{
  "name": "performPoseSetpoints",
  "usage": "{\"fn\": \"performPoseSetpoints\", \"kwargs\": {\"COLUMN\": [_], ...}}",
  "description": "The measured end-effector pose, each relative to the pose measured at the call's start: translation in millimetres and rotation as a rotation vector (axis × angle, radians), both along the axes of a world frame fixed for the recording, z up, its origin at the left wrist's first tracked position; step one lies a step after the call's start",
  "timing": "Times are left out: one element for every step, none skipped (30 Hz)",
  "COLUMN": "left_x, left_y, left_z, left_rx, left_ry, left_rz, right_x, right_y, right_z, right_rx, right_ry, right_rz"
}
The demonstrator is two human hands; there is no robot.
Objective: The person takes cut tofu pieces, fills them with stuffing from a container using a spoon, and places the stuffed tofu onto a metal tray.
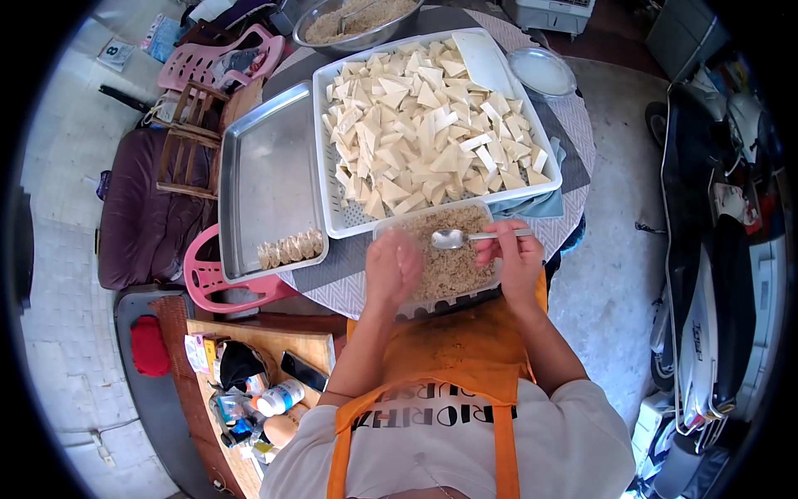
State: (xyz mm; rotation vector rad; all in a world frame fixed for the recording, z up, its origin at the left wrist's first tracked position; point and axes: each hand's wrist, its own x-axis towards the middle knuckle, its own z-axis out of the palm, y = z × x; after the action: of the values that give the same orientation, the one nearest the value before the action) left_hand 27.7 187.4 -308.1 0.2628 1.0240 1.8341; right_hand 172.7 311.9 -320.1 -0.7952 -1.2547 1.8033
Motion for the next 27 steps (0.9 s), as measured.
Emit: {"fn": "performPoseSetpoints", "kwargs": {"left_x": [-0.6,-1.2,-1.5,0.0,2.9,4.5,3.8,2.4,1.6,2.1,3.3,3.9,2.7,0.6,-0.1,1.1,3.1,4.5,5.3,6.1,6.5,6.3,5.6,4.5,3.1,1.5,0.7], "left_y": [1.2,5.3,8.4,9.3,11.3,12.2,11.5,10.4,9.6,9.7,10.8,11.0,8.7,5.2,3.0,2.7,3.2,3.5,3.6,3.6,3.5,3.5,3.1,2.5,1.5,0.6,-0.1], "left_z": [-5.3,-7.3,-8.4,-8.6,3.5,10.0,5.5,-1.4,-7.1,-12.4,-14.1,-15.9,-18.2,-19.0,-19.4,-19.6,-16.7,-15.1,-15.2,-15.4,-15.4,-14.4,-12.0,-10.1,-9.1,-8.3,-7.5], "left_rx": [0.05,0.102,0.154,0.098,0.042,-0.014,0.008,0.029,0.051,0.001,-0.049,-0.099,-0.14,-0.181,-0.221,-0.199,-0.178,-0.156,-0.15,-0.145,-0.14,-0.151,-0.163,-0.175,-0.18,-0.186,-0.192], "left_ry": [-0.038,-0.076,-0.113,-0.129,-0.146,-0.162,-0.129,-0.096,-0.063,0.0,0.062,0.125,0.196,0.268,0.339,0.3,0.262,0.224,0.226,0.228,0.229,0.24,0.251,0.261,0.238,0.214,0.192], "left_rz": [0.017,0.033,0.05,0.077,0.103,0.13,0.105,0.08,0.055,0.047,0.039,0.031,-0.014,-0.06,-0.106,-0.081,-0.055,-0.028,-0.016,-0.005,0.003,-0.01,-0.021,-0.03,-0.033,-0.035,-0.04], "right_x": [0.9,1.7,2.4,3.0,3.4,3.6,3.2,2.1,0.9,-0.2,-2.3,-4.8,-7.7,-10.5,-12.6,-13.6,-14.5,-15.7,-16.2,-16.2,-15.9,-15.2,-12.3,-7.6,-5.2,-5.9,-7.2], "right_y": [0.3,1.1,1.9,2.7,3.6,4.3,4.1,3.1,1.7,-1.0,-5.5,-9.9,-13.2,-16.2,-18.7,-20.4,-21.7,-23.1,-24.4,-24.5,-24.7,-24.4,-22.4,-19.2,-17.5,-17.3,-17.5], "right_z": [1.3,2.6,3.9,4.9,5.8,6.9,8.5,11.0,14.2,18.2,24.0,27.2,27.2,26.2,26.0,27.5,32.1,37.5,44.3,44.0,43.5,43.1,42.3,41.1,40.6,41.0,41.5], "right_rx": [-0.003,-0.004,-0.005,-0.011,-0.017,-0.022,-0.028,-0.035,-0.04,-0.033,-0.026,-0.019,0.026,0.071,0.117,0.236,0.354,0.473,0.547,0.55,0.552,0.555,0.53,0.504,0.477,0.538,0.599], "right_ry": [0.01,0.022,0.033,0.06,0.087,0.113,0.115,0.117,0.118,0.101,0.084,0.066,0.047,0.028,0.009,-0.06,-0.13,-0.199,-0.22,-0.21,-0.2,-0.191,-0.156,-0.122,-0.088,-0.115,-0.142], "right_rz": [-0.004,-0.009,-0.013,-0.01,-0.006,-0.003,0.002,0.006,0.011,0.04,0.07,0.099,0.127,0.155,0.183,0.192,0.202,0.212,0.206,0.198,0.189,0.181,0.215,0.251,0.289,0.3,0.309]}}
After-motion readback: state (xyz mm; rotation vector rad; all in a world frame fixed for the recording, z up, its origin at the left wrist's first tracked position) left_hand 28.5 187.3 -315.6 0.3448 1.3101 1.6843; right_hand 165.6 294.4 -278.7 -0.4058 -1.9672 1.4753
